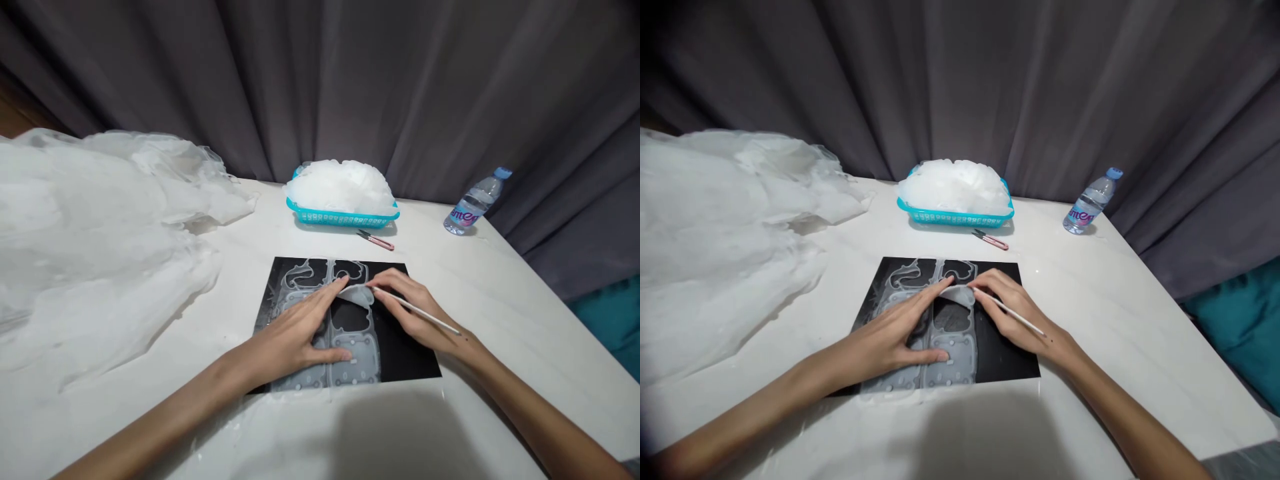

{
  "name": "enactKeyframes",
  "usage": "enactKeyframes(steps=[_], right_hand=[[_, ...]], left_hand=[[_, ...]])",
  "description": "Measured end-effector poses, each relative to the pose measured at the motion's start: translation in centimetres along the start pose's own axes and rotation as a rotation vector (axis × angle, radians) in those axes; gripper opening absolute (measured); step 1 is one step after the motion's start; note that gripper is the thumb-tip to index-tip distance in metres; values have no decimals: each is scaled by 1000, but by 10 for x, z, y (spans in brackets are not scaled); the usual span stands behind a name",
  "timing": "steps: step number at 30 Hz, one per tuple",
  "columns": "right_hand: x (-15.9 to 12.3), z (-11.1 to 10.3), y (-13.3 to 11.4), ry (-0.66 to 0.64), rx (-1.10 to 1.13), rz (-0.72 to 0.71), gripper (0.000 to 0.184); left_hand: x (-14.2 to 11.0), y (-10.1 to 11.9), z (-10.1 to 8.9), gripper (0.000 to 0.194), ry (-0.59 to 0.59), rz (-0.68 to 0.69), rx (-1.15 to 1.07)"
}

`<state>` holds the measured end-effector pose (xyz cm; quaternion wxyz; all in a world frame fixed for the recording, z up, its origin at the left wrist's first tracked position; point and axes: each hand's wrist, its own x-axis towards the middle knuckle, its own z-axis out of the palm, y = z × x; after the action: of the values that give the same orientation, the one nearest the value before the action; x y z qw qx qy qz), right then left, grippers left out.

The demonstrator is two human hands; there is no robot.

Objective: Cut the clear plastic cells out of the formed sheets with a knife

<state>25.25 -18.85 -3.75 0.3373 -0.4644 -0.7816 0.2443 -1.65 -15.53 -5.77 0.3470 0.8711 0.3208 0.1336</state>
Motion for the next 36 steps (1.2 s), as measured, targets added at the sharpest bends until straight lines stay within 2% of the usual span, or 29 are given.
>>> enactKeyframes(steps=[1, 3, 4, 6, 8, 11, 15, 18, 22, 28, 36], right_hand=[[-2, -1, -4, -51, 36, 9, 19], [-8, -3, -13, -114, 117, 33, 21], [-11, -4, -17, -121, 165, 50, 24], [-17, -7, -20, -77, 252, 96, 30], [-21, -9, -17, 16, 268, 129, 27], [-27, -7, -7, 168, 133, 92, 17], [-33, 9, 0, 276, -164, -106, 35], [-33, 22, -4, 238, -285, -203, 36], [-29, 30, -14, 164, -220, -271, 31], [-25, 30, -22, 159, -91, -174, 15], [-26, 28, -29, 172, -8, -157, 16]], left_hand=[[1, 1, 1, 93, 59, -18, -48], [5, 4, 3, 55, 184, -26, -127], [7, 5, 4, 37, 235, -9, -148], [9, 6, 4, 21, 276, 53, -154], [10, 6, 4, 18, 277, 96, -160], [9, 6, 3, 15, 283, 115, -186], [8, 6, 4, 13, 314, 116, -180], [7, 9, 5, 12, 336, 114, -177], [7, 17, 4, 9, 385, 138, -164], [6, 33, 1, 8, 442, 131, -150], [0, 43, 0, 8, 412, 45, -254]])
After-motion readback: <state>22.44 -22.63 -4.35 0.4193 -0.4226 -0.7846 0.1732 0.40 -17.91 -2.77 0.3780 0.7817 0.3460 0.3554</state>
